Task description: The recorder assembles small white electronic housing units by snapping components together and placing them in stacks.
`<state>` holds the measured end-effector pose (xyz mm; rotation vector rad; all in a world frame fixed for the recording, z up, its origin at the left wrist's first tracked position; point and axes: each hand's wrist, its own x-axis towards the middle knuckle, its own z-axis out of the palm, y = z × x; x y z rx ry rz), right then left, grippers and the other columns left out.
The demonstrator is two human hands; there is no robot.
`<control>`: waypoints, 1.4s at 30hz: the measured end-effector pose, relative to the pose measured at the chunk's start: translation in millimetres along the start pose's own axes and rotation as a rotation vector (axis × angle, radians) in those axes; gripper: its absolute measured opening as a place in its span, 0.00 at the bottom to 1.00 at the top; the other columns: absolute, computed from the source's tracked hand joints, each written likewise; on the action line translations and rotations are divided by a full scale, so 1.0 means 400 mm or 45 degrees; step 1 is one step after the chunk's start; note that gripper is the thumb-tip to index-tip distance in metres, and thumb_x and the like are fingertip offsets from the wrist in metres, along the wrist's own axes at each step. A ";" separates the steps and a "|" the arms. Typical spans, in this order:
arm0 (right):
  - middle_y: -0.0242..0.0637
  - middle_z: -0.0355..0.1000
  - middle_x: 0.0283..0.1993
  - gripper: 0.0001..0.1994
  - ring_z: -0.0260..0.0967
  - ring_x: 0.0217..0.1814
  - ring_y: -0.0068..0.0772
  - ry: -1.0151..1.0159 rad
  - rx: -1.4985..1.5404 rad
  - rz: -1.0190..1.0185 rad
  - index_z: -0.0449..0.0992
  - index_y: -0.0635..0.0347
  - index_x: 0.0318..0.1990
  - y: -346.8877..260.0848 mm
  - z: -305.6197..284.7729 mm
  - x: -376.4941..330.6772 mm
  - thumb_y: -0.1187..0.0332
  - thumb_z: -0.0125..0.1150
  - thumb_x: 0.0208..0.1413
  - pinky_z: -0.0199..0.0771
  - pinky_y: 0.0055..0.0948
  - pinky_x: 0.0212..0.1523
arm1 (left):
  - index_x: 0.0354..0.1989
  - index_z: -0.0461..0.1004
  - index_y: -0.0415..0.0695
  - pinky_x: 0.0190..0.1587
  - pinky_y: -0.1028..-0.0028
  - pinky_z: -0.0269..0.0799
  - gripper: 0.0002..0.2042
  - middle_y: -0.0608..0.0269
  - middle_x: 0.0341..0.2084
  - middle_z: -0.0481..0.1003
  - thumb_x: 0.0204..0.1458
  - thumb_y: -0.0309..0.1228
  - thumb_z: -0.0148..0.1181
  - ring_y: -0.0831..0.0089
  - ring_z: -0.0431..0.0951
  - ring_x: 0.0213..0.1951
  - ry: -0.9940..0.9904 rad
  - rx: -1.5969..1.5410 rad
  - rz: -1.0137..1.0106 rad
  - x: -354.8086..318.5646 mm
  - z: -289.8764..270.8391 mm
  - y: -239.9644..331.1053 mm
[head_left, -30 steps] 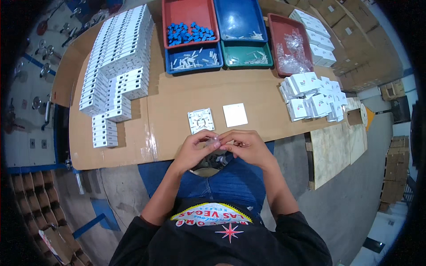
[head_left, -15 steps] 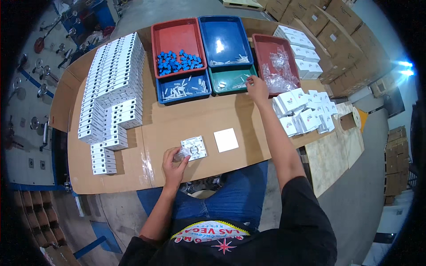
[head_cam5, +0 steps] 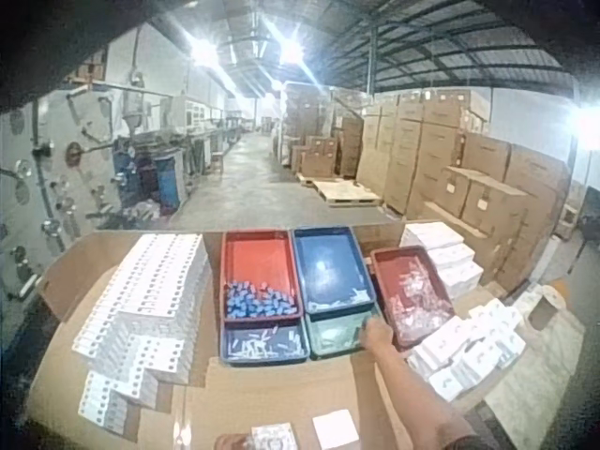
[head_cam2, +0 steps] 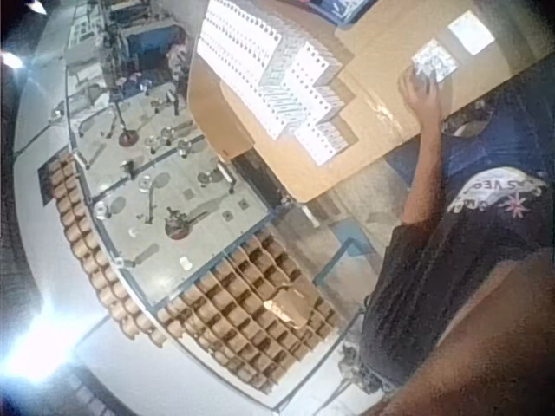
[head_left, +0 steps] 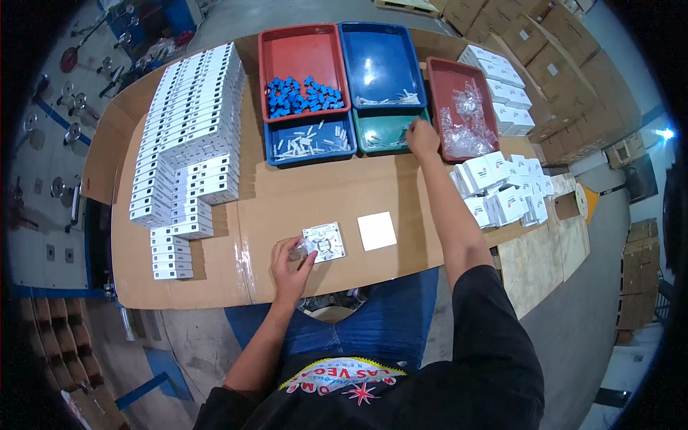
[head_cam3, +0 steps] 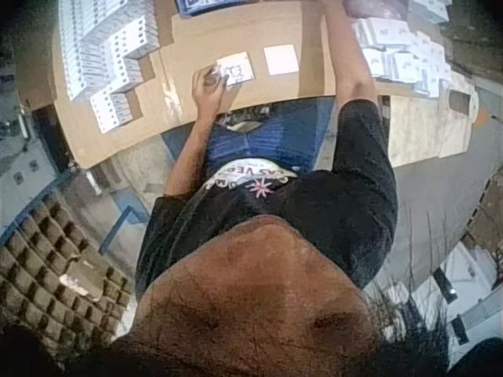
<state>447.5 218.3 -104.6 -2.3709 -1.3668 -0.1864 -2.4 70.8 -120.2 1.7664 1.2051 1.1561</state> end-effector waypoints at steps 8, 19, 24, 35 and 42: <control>0.34 0.81 0.37 0.09 0.75 0.35 0.22 -0.264 0.933 -0.112 0.82 0.63 0.45 -0.159 -0.168 -0.251 0.72 0.64 0.59 0.73 0.24 0.37 | 0.49 0.80 0.41 0.49 0.66 0.73 0.22 0.56 0.43 0.76 0.44 0.27 0.77 0.59 0.76 0.46 0.008 -0.025 0.069 0.023 0.004 0.011; 0.31 0.80 0.34 0.07 0.67 0.27 0.20 -0.841 1.141 -0.097 0.82 0.61 0.40 -0.410 -0.249 -0.652 0.70 0.69 0.56 0.67 0.23 0.30 | 0.53 0.81 0.47 0.50 0.67 0.75 0.23 0.59 0.47 0.75 0.45 0.28 0.76 0.63 0.77 0.49 -0.044 -0.099 0.076 0.010 -0.004 0.013; 0.37 0.78 0.34 0.08 0.70 0.28 0.35 -0.717 0.939 -0.262 0.83 0.58 0.40 -0.425 -0.262 -0.666 0.66 0.70 0.56 0.70 0.32 0.32 | 0.54 0.81 0.48 0.50 0.68 0.76 0.23 0.59 0.51 0.74 0.46 0.27 0.74 0.64 0.78 0.51 -0.047 -0.129 0.146 0.003 -0.006 0.012; 0.40 0.71 0.45 0.12 0.72 0.38 0.37 -0.801 0.828 -0.486 0.81 0.65 0.45 -0.449 -0.229 -0.693 0.64 0.60 0.67 0.73 0.32 0.40 | 0.54 0.80 0.47 0.47 0.68 0.77 0.22 0.58 0.50 0.76 0.48 0.23 0.70 0.63 0.80 0.48 -0.103 -0.281 0.133 0.000 0.000 -0.018; 0.41 0.74 0.43 0.11 0.74 0.39 0.39 -0.820 1.058 -0.356 0.81 0.65 0.41 -0.458 -0.269 -0.664 0.65 0.61 0.64 0.74 0.33 0.42 | 0.54 0.79 0.44 0.47 0.69 0.77 0.21 0.59 0.46 0.78 0.49 0.23 0.72 0.64 0.80 0.47 -0.106 -0.293 -0.002 0.003 -0.003 -0.004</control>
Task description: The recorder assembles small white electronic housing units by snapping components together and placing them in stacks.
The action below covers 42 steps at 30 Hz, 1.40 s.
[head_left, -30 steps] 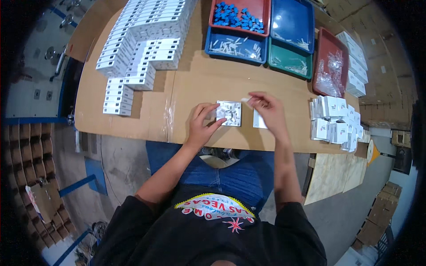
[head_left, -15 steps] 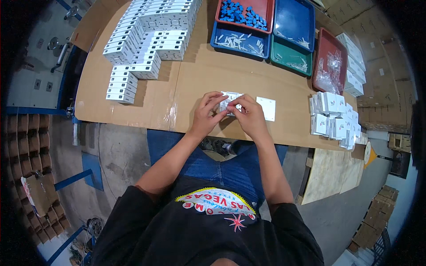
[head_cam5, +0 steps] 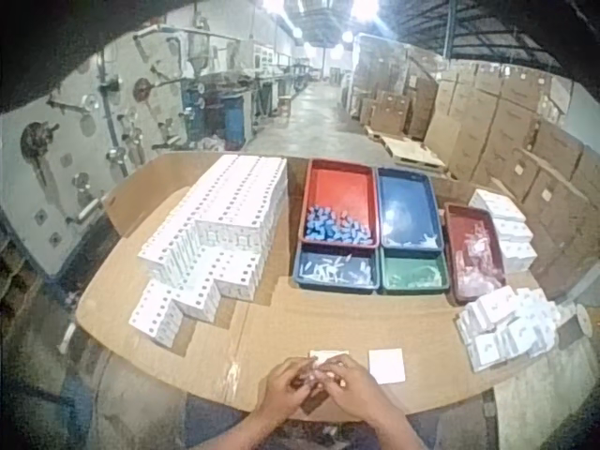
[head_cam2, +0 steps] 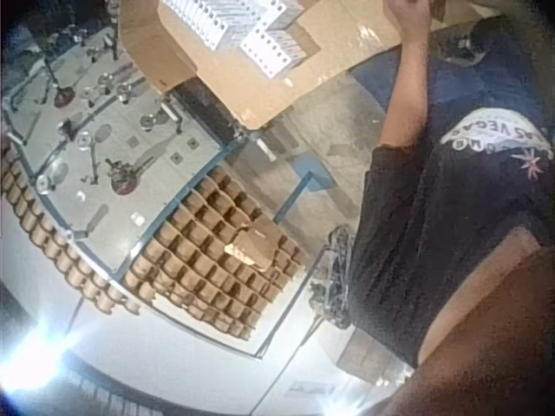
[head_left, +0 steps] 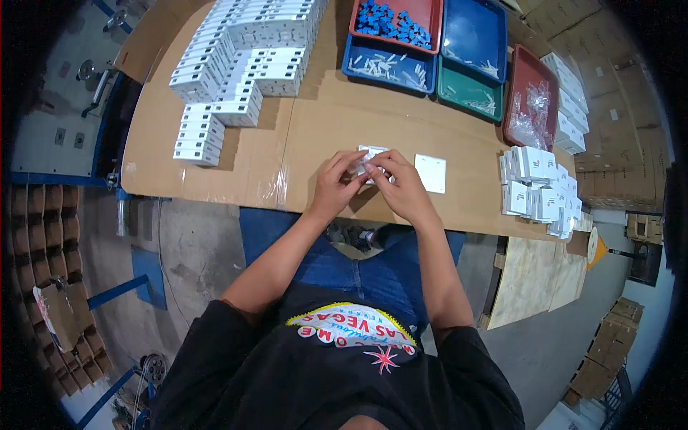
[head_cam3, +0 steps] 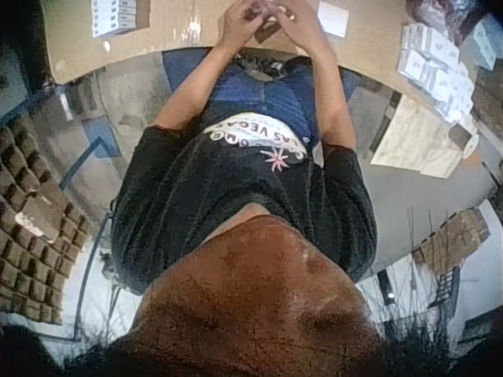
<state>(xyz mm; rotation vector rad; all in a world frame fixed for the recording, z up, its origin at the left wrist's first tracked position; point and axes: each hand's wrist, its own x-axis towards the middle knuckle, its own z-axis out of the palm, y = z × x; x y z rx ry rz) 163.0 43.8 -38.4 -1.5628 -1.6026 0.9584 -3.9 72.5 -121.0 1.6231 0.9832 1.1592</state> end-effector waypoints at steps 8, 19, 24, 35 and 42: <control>0.45 0.76 0.31 0.11 0.72 0.28 0.35 0.097 -0.029 -0.007 0.80 0.68 0.36 0.051 -0.059 0.060 0.66 0.65 0.62 0.72 0.33 0.34 | 0.54 0.78 0.38 0.50 0.69 0.76 0.22 0.56 0.43 0.79 0.48 0.24 0.73 0.64 0.81 0.46 0.150 0.233 0.154 0.010 0.004 0.055; 0.37 0.79 0.35 0.09 0.69 0.29 0.24 0.147 0.043 0.021 0.82 0.65 0.40 0.090 -0.078 0.124 0.68 0.63 0.63 0.70 0.27 0.32 | 0.54 0.76 0.40 0.54 0.65 0.72 0.25 0.57 0.47 0.77 0.45 0.27 0.76 0.62 0.77 0.51 0.159 0.387 0.113 0.017 0.007 0.007; 0.39 0.79 0.44 0.09 0.77 0.37 0.39 0.049 -0.402 0.236 0.83 0.57 0.40 0.073 -0.124 0.097 0.64 0.68 0.56 0.77 0.36 0.41 | 0.50 0.78 0.40 0.53 0.64 0.72 0.23 0.57 0.44 0.77 0.44 0.27 0.76 0.60 0.77 0.49 0.148 0.399 0.086 0.023 0.008 0.008; 0.33 0.70 0.34 0.08 0.64 0.29 0.28 -0.027 -0.195 0.053 0.81 0.60 0.39 0.053 -0.067 0.041 0.68 0.70 0.54 0.66 0.29 0.32 | 0.51 0.79 0.43 0.57 0.60 0.67 0.26 0.57 0.49 0.77 0.41 0.35 0.77 0.57 0.75 0.53 -0.023 0.538 0.180 0.022 0.010 0.030; 0.33 0.74 0.34 0.05 0.67 0.29 0.26 -0.225 -0.068 -0.129 0.80 0.60 0.37 -0.012 -0.060 0.069 0.72 0.67 0.54 0.67 0.26 0.32 | 0.46 0.80 0.43 0.52 0.62 0.66 0.12 0.61 0.42 0.80 0.52 0.29 0.67 0.60 0.77 0.48 0.004 0.477 0.218 0.001 -0.001 -0.010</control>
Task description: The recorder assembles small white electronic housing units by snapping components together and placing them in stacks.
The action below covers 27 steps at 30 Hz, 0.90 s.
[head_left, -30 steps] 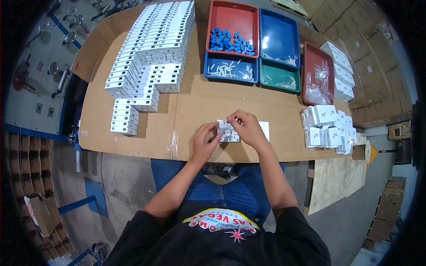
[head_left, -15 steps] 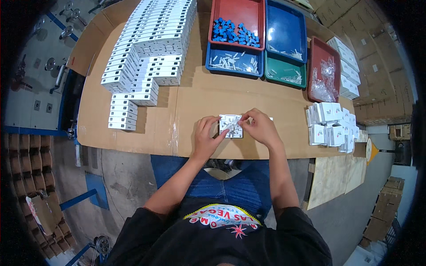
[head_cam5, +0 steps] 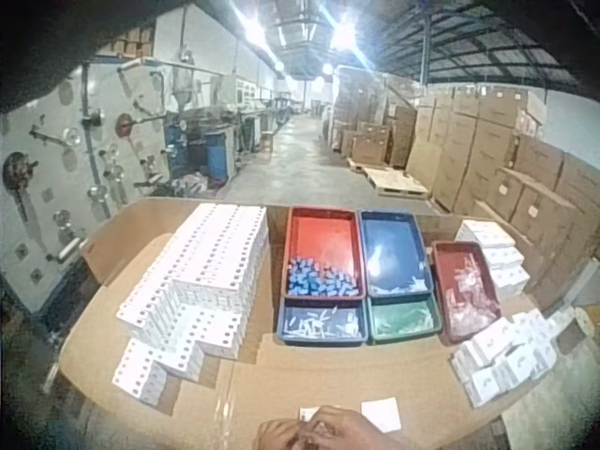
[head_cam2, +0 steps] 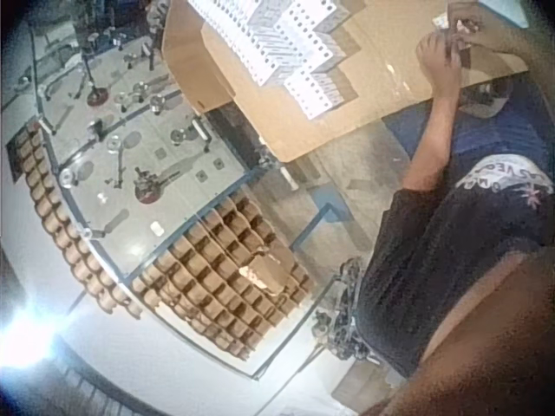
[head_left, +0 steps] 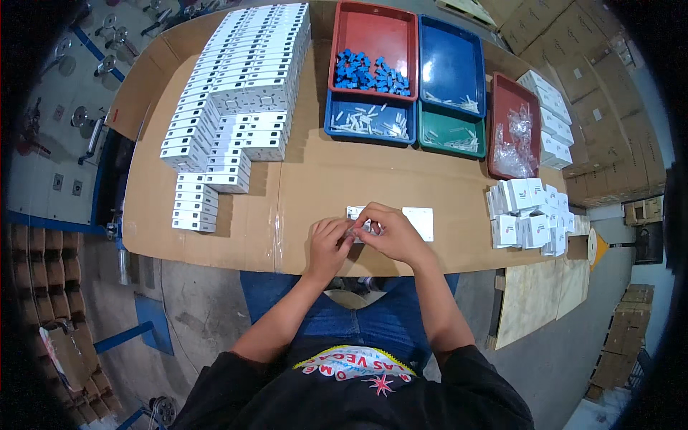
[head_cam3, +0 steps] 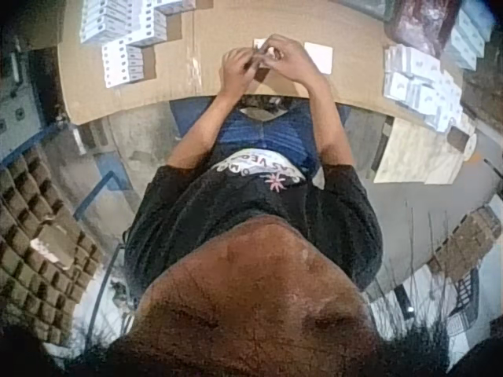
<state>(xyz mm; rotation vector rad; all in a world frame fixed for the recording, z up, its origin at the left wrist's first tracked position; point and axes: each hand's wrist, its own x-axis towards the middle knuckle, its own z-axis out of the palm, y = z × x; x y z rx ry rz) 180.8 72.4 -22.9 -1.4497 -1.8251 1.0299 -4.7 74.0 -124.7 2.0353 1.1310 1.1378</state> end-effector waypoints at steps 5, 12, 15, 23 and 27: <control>0.39 0.80 0.36 0.08 0.76 0.34 0.30 0.341 0.081 0.145 0.82 0.60 0.40 0.120 -0.057 0.117 0.66 0.67 0.57 0.74 0.28 0.36 | 0.44 0.80 0.40 0.44 0.64 0.69 0.09 0.58 0.36 0.80 0.54 0.24 0.64 0.61 0.78 0.37 -0.013 -0.153 -0.200 -0.001 0.003 0.007; 0.42 0.82 0.40 0.08 0.81 0.42 0.46 0.669 -0.385 0.215 0.82 0.55 0.41 0.258 -0.156 0.383 0.65 0.65 0.56 0.79 0.40 0.41 | 0.41 0.77 0.36 0.37 0.64 0.70 0.05 0.53 0.31 0.75 0.62 0.24 0.57 0.58 0.75 0.31 0.156 -0.262 -0.316 0.006 0.000 0.022; 0.40 0.82 0.37 0.08 0.80 0.40 0.47 0.670 -0.575 0.263 0.83 0.56 0.41 0.293 -0.157 0.456 0.66 0.67 0.55 0.78 0.41 0.41 | 0.39 0.75 0.35 0.34 0.65 0.70 0.06 0.53 0.29 0.73 0.63 0.25 0.56 0.60 0.75 0.30 0.136 -0.260 -0.330 0.016 -0.005 0.025; 0.48 0.81 0.37 0.07 0.80 0.42 0.54 0.661 -0.857 0.391 0.82 0.55 0.38 0.316 -0.118 0.513 0.67 0.63 0.53 0.79 0.51 0.44 | 0.38 0.76 0.36 0.29 0.67 0.68 0.06 0.54 0.26 0.72 0.63 0.27 0.58 0.64 0.73 0.26 0.102 -0.272 -0.381 -0.004 0.005 0.010; 0.49 0.81 0.37 0.08 0.79 0.43 0.56 0.756 -0.829 0.288 0.83 0.56 0.40 0.325 -0.134 0.480 0.67 0.63 0.53 0.79 0.51 0.44 | 0.39 0.77 0.36 0.28 0.66 0.67 0.07 0.54 0.26 0.72 0.63 0.28 0.59 0.63 0.74 0.26 0.125 -0.287 -0.332 -0.015 0.020 -0.001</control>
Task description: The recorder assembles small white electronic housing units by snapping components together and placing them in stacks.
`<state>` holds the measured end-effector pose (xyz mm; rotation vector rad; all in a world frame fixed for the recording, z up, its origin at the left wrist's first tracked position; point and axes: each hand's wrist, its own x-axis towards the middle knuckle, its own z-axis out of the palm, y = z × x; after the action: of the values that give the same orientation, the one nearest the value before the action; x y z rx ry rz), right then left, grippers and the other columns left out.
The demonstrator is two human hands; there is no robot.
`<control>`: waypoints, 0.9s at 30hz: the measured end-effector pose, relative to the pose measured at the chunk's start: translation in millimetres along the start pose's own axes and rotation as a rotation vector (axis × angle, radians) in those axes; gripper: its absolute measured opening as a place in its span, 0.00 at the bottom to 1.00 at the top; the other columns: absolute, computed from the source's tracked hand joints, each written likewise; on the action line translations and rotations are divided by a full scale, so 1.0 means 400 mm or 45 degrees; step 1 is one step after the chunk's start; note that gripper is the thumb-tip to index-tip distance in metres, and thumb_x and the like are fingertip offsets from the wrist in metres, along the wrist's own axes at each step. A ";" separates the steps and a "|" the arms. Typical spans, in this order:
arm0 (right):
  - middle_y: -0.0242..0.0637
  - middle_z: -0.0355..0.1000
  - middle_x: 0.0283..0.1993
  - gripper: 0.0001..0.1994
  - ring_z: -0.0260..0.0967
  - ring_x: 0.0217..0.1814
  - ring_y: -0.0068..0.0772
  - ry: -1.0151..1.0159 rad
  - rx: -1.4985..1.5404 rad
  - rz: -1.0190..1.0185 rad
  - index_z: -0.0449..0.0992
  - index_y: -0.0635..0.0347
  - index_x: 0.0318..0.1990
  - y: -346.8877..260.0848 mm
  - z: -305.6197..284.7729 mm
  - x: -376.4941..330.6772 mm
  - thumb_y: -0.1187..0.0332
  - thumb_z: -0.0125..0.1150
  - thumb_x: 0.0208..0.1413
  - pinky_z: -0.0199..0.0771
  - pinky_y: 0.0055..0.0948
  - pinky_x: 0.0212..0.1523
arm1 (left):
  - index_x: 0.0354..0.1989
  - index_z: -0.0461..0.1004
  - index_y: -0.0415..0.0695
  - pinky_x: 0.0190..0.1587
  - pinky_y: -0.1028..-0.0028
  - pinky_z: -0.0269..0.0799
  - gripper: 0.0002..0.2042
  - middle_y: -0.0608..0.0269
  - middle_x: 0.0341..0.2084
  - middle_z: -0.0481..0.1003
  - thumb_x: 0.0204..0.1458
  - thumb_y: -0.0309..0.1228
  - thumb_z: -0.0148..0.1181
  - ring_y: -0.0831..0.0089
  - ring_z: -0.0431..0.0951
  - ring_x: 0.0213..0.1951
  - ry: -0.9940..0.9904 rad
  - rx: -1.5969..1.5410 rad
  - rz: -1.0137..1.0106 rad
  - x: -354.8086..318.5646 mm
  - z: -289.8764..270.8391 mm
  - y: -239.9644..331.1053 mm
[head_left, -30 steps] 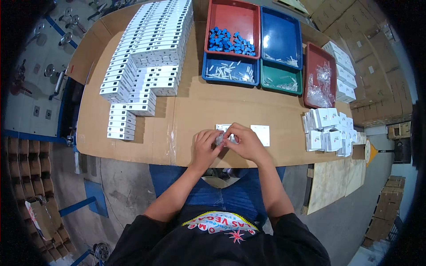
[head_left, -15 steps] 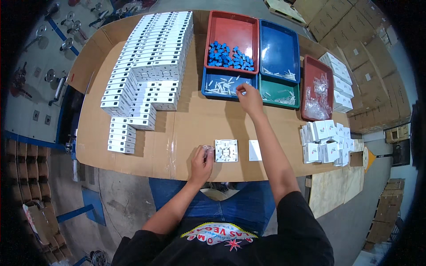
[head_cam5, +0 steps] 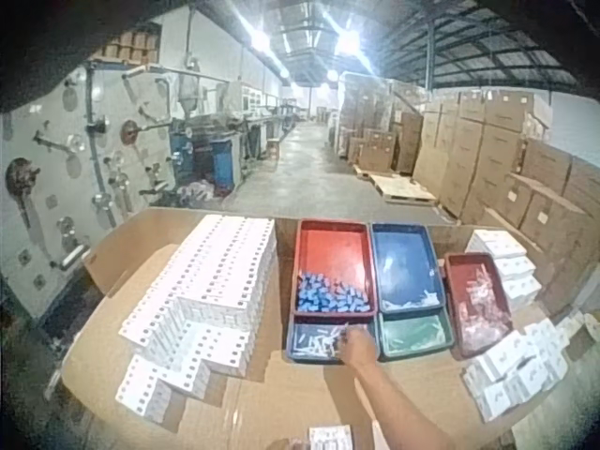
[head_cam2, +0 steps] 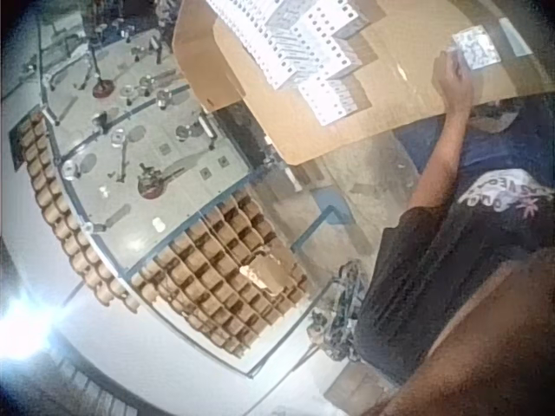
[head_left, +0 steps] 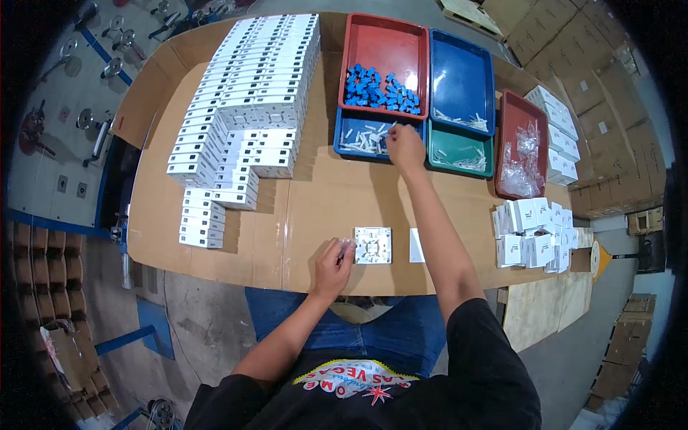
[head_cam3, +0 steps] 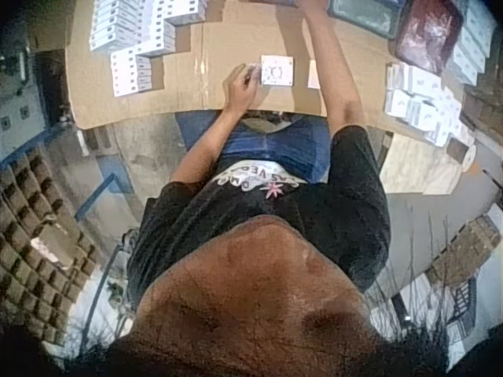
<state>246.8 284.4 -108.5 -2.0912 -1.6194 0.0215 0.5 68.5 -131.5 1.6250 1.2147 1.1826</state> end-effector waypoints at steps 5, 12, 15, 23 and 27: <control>0.38 0.80 0.36 0.11 0.77 0.35 0.29 -0.252 0.749 -0.004 0.82 0.61 0.44 -0.014 -0.142 -0.091 0.70 0.69 0.53 0.76 0.30 0.38 | 0.41 0.78 0.37 0.29 0.65 0.67 0.07 0.52 0.27 0.71 0.64 0.27 0.57 0.57 0.73 0.27 0.012 0.056 0.087 0.013 -0.006 0.000; 0.26 0.77 0.34 0.08 0.68 0.31 0.11 -0.614 1.305 0.223 0.81 0.67 0.43 -0.085 -0.247 -0.407 0.76 0.68 0.56 0.67 0.16 0.32 | 0.38 0.75 0.37 0.31 0.63 0.66 0.08 0.52 0.26 0.67 0.65 0.30 0.56 0.54 0.71 0.28 -0.118 0.045 0.065 0.024 -0.016 0.011; 0.27 0.78 0.35 0.07 0.65 0.29 0.11 -0.738 1.252 0.266 0.82 0.65 0.42 -0.114 -0.287 -0.469 0.75 0.69 0.57 0.65 0.16 0.30 | 0.39 0.74 0.38 0.31 0.62 0.67 0.08 0.52 0.28 0.68 0.64 0.31 0.58 0.55 0.71 0.28 -0.171 0.073 0.123 0.019 -0.021 0.024; 0.24 0.74 0.32 0.05 0.59 0.28 0.12 -0.699 0.975 0.012 0.82 0.62 0.38 -0.130 -0.332 -0.519 0.73 0.70 0.56 0.61 0.17 0.30 | 0.45 0.76 0.39 0.33 0.64 0.70 0.10 0.55 0.31 0.72 0.61 0.32 0.62 0.57 0.74 0.30 -0.230 0.100 0.268 0.005 -0.023 0.038; 0.33 0.75 0.36 0.05 0.66 0.28 0.20 -0.648 0.946 -0.019 0.82 0.62 0.37 -0.134 -0.322 -0.541 0.71 0.70 0.55 0.68 0.23 0.32 | 0.46 0.76 0.39 0.35 0.68 0.73 0.11 0.55 0.32 0.76 0.61 0.31 0.63 0.62 0.78 0.32 -0.291 -0.034 0.170 -0.003 -0.029 0.047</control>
<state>173.3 48.6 -34.9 -1.5425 -1.5470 1.0540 -5.9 63.3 -110.9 1.7889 0.9552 1.0551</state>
